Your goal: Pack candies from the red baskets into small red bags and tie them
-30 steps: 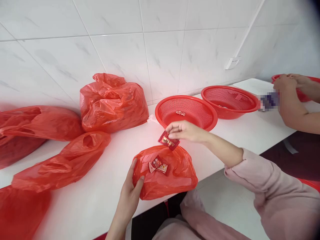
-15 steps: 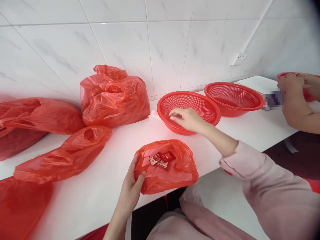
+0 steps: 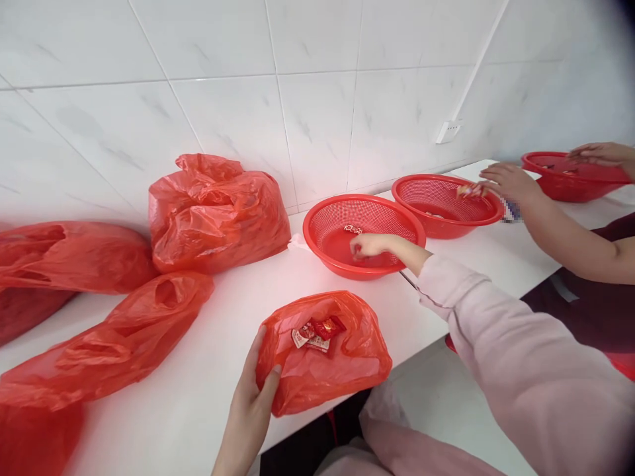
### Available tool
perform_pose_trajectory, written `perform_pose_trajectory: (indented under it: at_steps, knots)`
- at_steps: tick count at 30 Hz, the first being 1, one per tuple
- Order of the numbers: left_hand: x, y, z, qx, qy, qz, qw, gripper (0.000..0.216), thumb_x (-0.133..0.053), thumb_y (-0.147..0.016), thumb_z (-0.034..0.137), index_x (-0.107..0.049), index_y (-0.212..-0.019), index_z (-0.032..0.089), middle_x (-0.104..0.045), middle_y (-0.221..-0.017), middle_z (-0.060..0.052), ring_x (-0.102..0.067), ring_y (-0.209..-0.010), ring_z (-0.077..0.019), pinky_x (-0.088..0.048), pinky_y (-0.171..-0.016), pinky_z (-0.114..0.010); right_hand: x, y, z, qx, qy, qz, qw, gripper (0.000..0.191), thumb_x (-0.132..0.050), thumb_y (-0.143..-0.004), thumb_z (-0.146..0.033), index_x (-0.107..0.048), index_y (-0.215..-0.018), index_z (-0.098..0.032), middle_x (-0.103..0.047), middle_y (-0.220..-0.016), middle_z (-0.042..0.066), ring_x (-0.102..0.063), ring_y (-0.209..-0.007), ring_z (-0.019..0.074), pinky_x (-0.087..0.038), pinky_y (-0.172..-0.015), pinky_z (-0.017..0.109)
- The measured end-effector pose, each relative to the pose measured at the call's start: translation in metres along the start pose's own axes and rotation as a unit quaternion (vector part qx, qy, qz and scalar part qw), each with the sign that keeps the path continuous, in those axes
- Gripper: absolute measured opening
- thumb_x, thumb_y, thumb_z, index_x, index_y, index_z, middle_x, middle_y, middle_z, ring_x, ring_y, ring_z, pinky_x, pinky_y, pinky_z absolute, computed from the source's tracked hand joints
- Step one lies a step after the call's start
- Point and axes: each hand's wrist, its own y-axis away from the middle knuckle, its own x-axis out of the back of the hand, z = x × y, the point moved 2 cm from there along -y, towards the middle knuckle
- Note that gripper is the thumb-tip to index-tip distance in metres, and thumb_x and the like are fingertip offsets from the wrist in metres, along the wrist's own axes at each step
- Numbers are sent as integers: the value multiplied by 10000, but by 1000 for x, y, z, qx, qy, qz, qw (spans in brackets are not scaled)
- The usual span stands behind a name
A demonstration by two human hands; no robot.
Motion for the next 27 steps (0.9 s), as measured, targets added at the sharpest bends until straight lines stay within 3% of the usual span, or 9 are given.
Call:
perform_pose_trajectory:
  at_steps: [4, 8, 10, 13, 18, 21, 23, 25, 27]
  knots:
    - [-2, -1, 4, -10, -2, -2, 1000, 646, -515, -903, 450, -335, -1490, 252, -397, -1528, -76, -354, -1407, -274, -300, -1154, -415, 2, 31, -32, 95, -146, 11, 985, 257, -598, -873, -374, -624, -1005, -156, -697, -1031, 88, -675, -855, 144, -567, -807, 299]
    - [-5, -4, 8, -21, -19, -15, 999, 633, -507, -909, 425, -334, -1489, 242, -328, -1565, -70, -264, -1452, -252, -246, -1178, -383, -21, 67, -66, 154, -306, -96, 935, 360, -680, -820, -421, -649, -1082, -175, -704, -1066, 86, -691, -915, 181, -586, -784, 310]
    - [-7, -4, 9, -16, -17, -20, 1000, 647, -506, -908, 426, -316, -1497, 235, -333, -1562, -78, -285, -1444, -252, -274, -1166, -380, -38, 77, -77, 155, -303, -134, 931, 360, -650, -842, -417, -644, -1123, -191, -701, -1099, 80, -687, -952, 187, -588, -768, 295]
    - [-8, -3, 9, -3, 0, -24, 1000, 667, -508, -907, 430, -292, -1506, 231, -369, -1542, -91, -364, -1404, -258, -350, -1124, -384, -65, 85, -87, 170, -248, -130, 945, 299, -572, -889, -375, -646, -1129, -212, -700, -1119, 61, -670, -1009, 195, -595, -750, 297]
    - [-7, -1, 6, -2, 1, -17, 1000, 661, -514, -905, 406, -292, -1506, 241, -401, -1522, -80, -364, -1404, -257, -346, -1124, -373, -95, 94, -97, 192, -157, -114, 962, 190, -567, -886, -246, -712, -1002, -290, -733, -1045, -6, -678, -987, 196, -546, -912, 352]
    - [-6, -1, 5, -2, 0, -19, 1000, 665, -512, -905, 404, -283, -1509, 247, -382, -1534, -80, -378, -1396, -254, -332, -1133, -383, -74, 80, -94, 209, -154, -80, 962, 188, -552, -901, -228, -705, -1006, -260, -742, -1017, 8, -687, -974, 191, -540, -902, 327]
    - [-6, -1, 6, 2, 2, -22, 1000, 669, -515, -904, 407, -279, -1509, 249, -355, -1550, -79, -370, -1401, -245, -326, -1138, -382, -43, 55, -80, 187, -147, -2, 971, 212, -523, -914, -217, -679, -1057, -221, -734, -1039, 42, -688, -950, 194, -545, -864, 331]
    - [-6, -1, 6, 2, -2, -21, 1000, 667, -520, -901, 410, -289, -1505, 248, -323, -1567, -75, -334, -1421, -238, -299, -1154, -374, -7, 22, -58, 125, -68, 112, 984, 250, -496, -917, -180, -668, -1096, -208, -726, -1048, 62, -682, -914, 193, -533, -848, 338]
    - [-6, -1, 3, 0, -7, -16, 1000, 660, -523, -899, 415, -305, -1500, 252, -314, -1573, -68, -297, -1439, -242, -278, -1165, -374, 22, -9, -32, 38, 32, 150, 988, 311, -515, -910, -170, -633, -1197, -185, -700, -1113, 103, -664, -968, 226, -513, -863, 359]
